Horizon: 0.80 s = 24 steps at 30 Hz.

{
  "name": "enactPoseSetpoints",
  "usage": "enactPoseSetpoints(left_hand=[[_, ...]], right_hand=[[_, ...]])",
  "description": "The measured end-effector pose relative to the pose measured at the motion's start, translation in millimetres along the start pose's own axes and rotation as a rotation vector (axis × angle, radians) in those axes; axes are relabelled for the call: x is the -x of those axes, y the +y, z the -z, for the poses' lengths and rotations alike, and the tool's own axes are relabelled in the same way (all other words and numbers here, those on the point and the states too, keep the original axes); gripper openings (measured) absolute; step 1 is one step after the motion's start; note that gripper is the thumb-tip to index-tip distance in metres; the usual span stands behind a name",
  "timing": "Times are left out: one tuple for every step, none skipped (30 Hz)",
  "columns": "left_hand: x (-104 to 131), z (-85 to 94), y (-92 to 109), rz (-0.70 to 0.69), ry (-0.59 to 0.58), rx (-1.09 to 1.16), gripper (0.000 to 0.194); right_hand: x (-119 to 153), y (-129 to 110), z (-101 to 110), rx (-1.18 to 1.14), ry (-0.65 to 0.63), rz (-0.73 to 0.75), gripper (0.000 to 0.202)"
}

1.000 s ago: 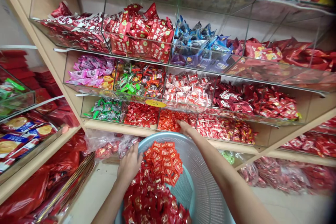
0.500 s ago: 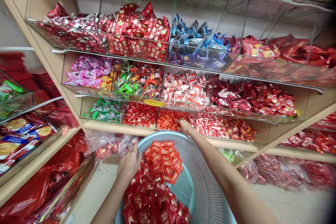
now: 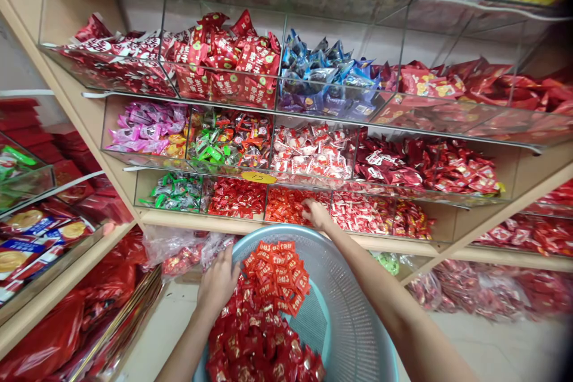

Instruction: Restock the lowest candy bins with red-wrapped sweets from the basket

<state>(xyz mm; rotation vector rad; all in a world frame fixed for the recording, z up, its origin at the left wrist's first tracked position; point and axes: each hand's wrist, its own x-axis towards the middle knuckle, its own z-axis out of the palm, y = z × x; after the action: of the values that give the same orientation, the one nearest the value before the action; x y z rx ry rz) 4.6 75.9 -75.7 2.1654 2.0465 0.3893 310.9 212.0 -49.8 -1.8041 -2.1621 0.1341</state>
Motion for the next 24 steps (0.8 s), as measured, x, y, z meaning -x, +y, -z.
enactPoseSetpoints(left_hand=[[-0.2, -0.5, -0.3, -0.002, 0.001, -0.002, 0.047], [-0.3, -0.9, -0.5, -0.005, 0.001, -0.006, 0.047], [-0.3, -1.1, -0.7, -0.007, 0.001, -0.01, 0.047], [-0.2, -1.2, -0.7, -0.011, 0.004, -0.014, 0.047], [-0.1, -1.2, -0.7, -0.016, 0.008, -0.018, 0.047], [0.0, -1.2, -0.7, -0.019, 0.011, -0.023, 0.048], [0.1, -1.2, -0.6, -0.017, 0.009, -0.027, 0.048], [0.2, -1.2, -0.5, -0.011, 0.005, -0.032, 0.048], [0.1, -1.2, -0.5, -0.004, -0.001, -0.035, 0.049], [0.0, -1.2, -0.4, 0.002, -0.006, -0.038, 0.049], [-0.1, -1.2, -0.3, 0.006, -0.009, -0.039, 0.049], [-0.3, -1.2, -0.3, 0.005, -0.01, -0.038, 0.049], [-0.4, -1.0, -0.2, 0.002, -0.009, -0.038, 0.049], [-0.5, -0.8, 0.0, -0.001, -0.009, -0.038, 0.049], [-0.5, -0.5, 0.3, -0.002, -0.009, -0.038, 0.049], [-0.5, -0.2, 0.6, -0.001, -0.01, -0.038, 0.048], [-0.4, 0.1, 0.9, 0.003, -0.012, -0.039, 0.048], [-0.3, 0.4, 1.2, 0.007, -0.014, -0.04, 0.048], [-0.1, 0.7, 1.5, 0.01, -0.015, -0.041, 0.048], [0.0, 0.9, 1.7, 0.012, -0.016, -0.042, 0.048], [0.2, 0.9, 1.8, 0.013, -0.017, -0.042, 0.048], [0.3, 0.9, 1.8, 0.012, -0.017, -0.043, 0.048], [0.4, 0.8, 1.6, 0.011, -0.017, -0.044, 0.048], [0.4, 0.6, 1.3, 0.009, -0.015, -0.044, 0.048]], right_hand=[[1.0, -0.1, 3.1, -0.036, 0.038, 0.012, 0.028], [2.2, -0.4, 6.0, -0.08, 0.077, 0.024, 0.027], [3.5, -1.1, 8.4, -0.127, 0.114, 0.035, 0.026], [5.0, -2.0, 10.3, -0.172, 0.144, 0.044, 0.024], [6.7, -3.2, 11.6, -0.208, 0.162, 0.05, 0.022], [8.4, -4.7, 12.3, -0.238, 0.176, 0.053, 0.021], [10.1, -6.3, 12.7, -0.262, 0.186, 0.054, 0.02], [11.8, -8.2, 12.9, -0.282, 0.193, 0.055, 0.019], [13.6, -10.3, 13.2, -0.301, 0.198, 0.056, 0.018], [15.6, -12.8, 13.7, -0.32, 0.202, 0.058, 0.018], [18.0, -15.8, 14.6, -0.342, 0.208, 0.063, 0.018], [20.9, -19.3, 15.9, -0.367, 0.215, 0.075, 0.018], [24.6, -23.4, 17.3, -0.392, 0.22, 0.093, 0.018], [29.3, -28.1, 18.7, -0.412, 0.222, 0.116, 0.019], [34.9, -33.1, 19.8, -0.423, 0.217, 0.144, 0.019], [41.2, -38.3, 20.2, -0.421, 0.204, 0.176, 0.019], [48.1, -43.4, 19.8, -0.407, 0.182, 0.214, 0.019], [55.2, -48.2, 18.4, -0.38, 0.154, 0.255, 0.02], [62.1, -52.3, 16.0, -0.344, 0.122, 0.297, 0.02], [68.4, -55.7, 12.9, -0.303, 0.091, 0.336, 0.02], [73.8, -58.3, 9.1, -0.257, 0.063, 0.367, 0.02], [78.2, -60.2, 5.0, -0.211, 0.038, 0.389, 0.019], [81.4, -61.5, 0.9, -0.166, 0.019, 0.402, 0.018], [83.6, -62.4, -3.0, -0.127, 0.005, 0.409, 0.017]])
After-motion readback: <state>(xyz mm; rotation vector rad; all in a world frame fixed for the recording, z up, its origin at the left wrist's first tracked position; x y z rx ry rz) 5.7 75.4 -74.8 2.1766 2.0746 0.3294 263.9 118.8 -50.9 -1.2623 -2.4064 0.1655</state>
